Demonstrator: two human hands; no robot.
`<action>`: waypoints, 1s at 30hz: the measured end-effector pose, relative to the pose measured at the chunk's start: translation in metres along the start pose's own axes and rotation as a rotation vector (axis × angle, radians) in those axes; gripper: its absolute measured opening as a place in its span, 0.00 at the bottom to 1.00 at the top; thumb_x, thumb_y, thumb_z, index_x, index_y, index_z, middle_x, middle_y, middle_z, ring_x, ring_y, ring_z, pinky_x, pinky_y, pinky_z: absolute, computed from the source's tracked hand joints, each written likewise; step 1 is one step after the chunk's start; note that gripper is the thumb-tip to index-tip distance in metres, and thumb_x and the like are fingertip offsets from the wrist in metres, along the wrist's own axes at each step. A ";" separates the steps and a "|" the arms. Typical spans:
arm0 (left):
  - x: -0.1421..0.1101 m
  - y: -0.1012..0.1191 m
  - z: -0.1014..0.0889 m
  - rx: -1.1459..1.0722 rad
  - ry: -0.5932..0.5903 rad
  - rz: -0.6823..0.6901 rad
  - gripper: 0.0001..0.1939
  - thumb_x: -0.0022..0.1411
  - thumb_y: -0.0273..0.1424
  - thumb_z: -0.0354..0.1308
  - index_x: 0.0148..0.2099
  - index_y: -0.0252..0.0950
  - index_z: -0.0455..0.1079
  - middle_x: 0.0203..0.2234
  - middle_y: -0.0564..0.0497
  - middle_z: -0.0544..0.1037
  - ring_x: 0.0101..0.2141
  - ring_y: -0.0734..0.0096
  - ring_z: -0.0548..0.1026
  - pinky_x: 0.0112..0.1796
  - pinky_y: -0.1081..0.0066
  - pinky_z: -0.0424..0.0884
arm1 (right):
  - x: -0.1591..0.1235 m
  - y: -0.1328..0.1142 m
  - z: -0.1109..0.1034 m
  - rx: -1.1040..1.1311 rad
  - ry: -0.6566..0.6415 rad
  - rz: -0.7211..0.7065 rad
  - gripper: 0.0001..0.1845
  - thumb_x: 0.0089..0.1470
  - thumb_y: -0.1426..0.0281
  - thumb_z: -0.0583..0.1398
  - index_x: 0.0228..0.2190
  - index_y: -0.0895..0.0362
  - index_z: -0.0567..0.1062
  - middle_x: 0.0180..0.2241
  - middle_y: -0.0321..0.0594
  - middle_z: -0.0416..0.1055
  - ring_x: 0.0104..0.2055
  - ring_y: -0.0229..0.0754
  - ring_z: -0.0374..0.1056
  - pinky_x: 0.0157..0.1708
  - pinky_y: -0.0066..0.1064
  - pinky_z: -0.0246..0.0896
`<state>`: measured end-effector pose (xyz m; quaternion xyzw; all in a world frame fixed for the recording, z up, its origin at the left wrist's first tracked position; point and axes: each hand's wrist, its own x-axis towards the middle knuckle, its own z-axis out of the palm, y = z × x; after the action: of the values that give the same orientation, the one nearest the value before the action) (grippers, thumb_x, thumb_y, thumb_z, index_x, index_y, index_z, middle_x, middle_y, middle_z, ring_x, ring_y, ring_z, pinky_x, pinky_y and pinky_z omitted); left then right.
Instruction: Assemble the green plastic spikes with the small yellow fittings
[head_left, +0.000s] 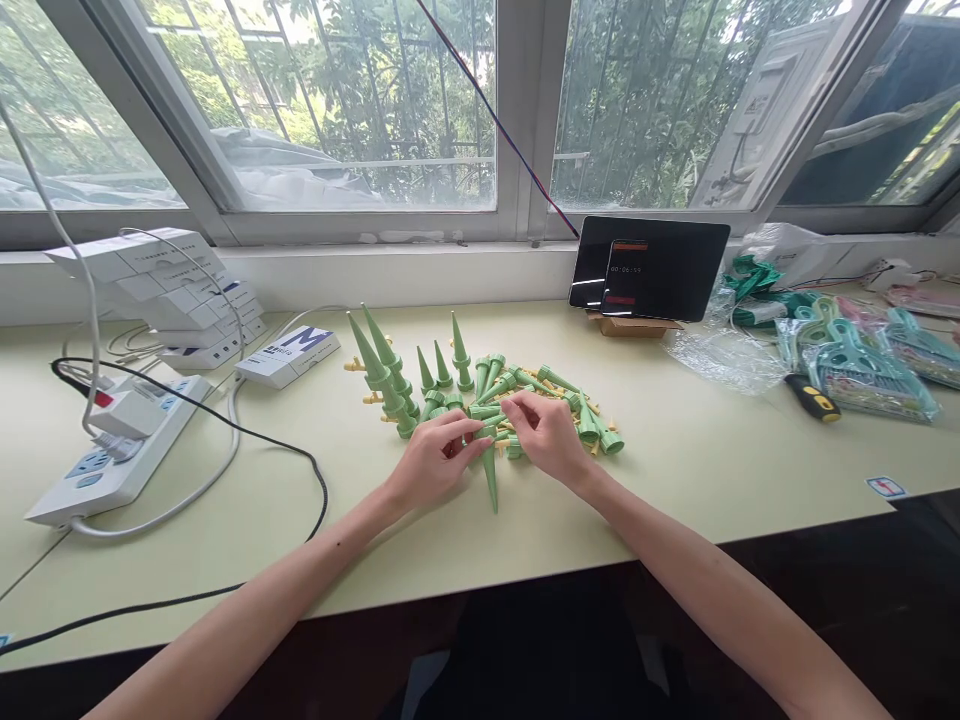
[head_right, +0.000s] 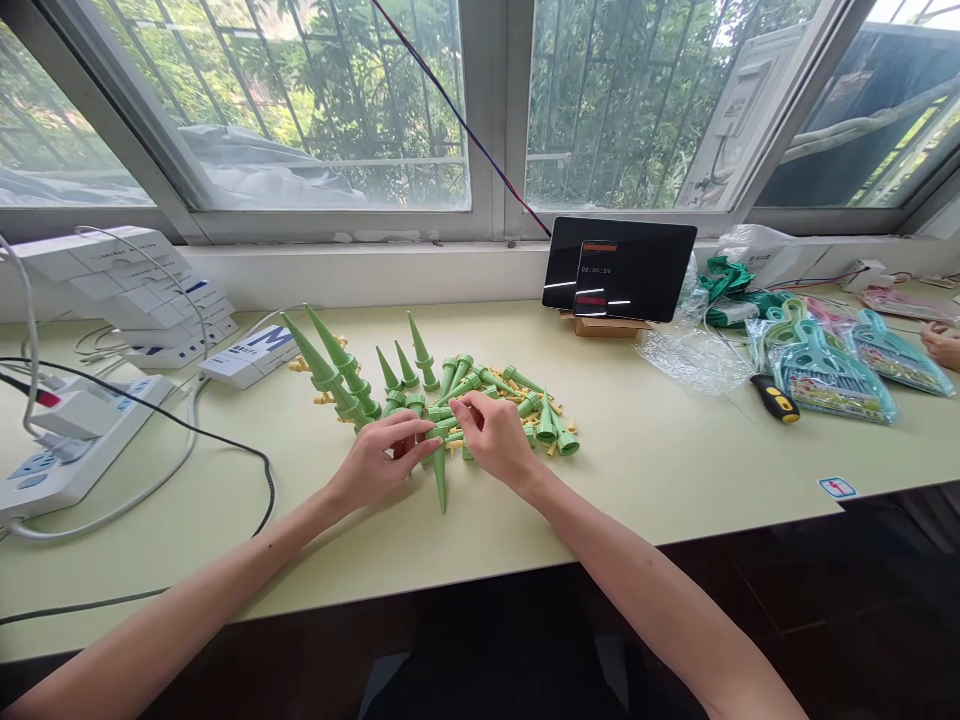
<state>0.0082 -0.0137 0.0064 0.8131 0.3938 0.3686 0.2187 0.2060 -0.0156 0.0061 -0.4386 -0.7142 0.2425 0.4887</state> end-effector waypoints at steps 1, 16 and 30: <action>0.000 -0.001 0.000 0.031 -0.011 0.003 0.11 0.64 0.38 0.59 0.39 0.37 0.78 0.25 0.52 0.69 0.20 0.76 0.62 0.25 0.72 0.62 | 0.000 0.000 0.000 -0.008 -0.003 -0.001 0.20 0.65 0.58 0.53 0.27 0.57 0.71 0.18 0.32 0.58 0.20 0.35 0.51 0.22 0.30 0.48; 0.002 -0.012 0.001 0.128 0.028 -0.096 0.15 0.66 0.40 0.56 0.47 0.37 0.76 0.29 0.52 0.71 0.23 0.74 0.64 0.27 0.72 0.62 | 0.000 -0.001 0.001 -0.023 -0.026 -0.012 0.19 0.65 0.60 0.53 0.26 0.57 0.70 0.18 0.31 0.56 0.20 0.34 0.50 0.23 0.29 0.47; 0.000 -0.007 0.002 0.112 0.013 0.002 0.13 0.66 0.39 0.56 0.43 0.36 0.77 0.28 0.52 0.70 0.21 0.77 0.61 0.25 0.73 0.61 | -0.001 0.000 -0.001 -0.096 -0.087 -0.017 0.10 0.60 0.68 0.57 0.28 0.57 0.71 0.19 0.31 0.63 0.20 0.34 0.55 0.24 0.28 0.52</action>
<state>0.0065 -0.0093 0.0008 0.8221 0.4144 0.3514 0.1700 0.2067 -0.0163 0.0059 -0.4443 -0.7493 0.2228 0.4377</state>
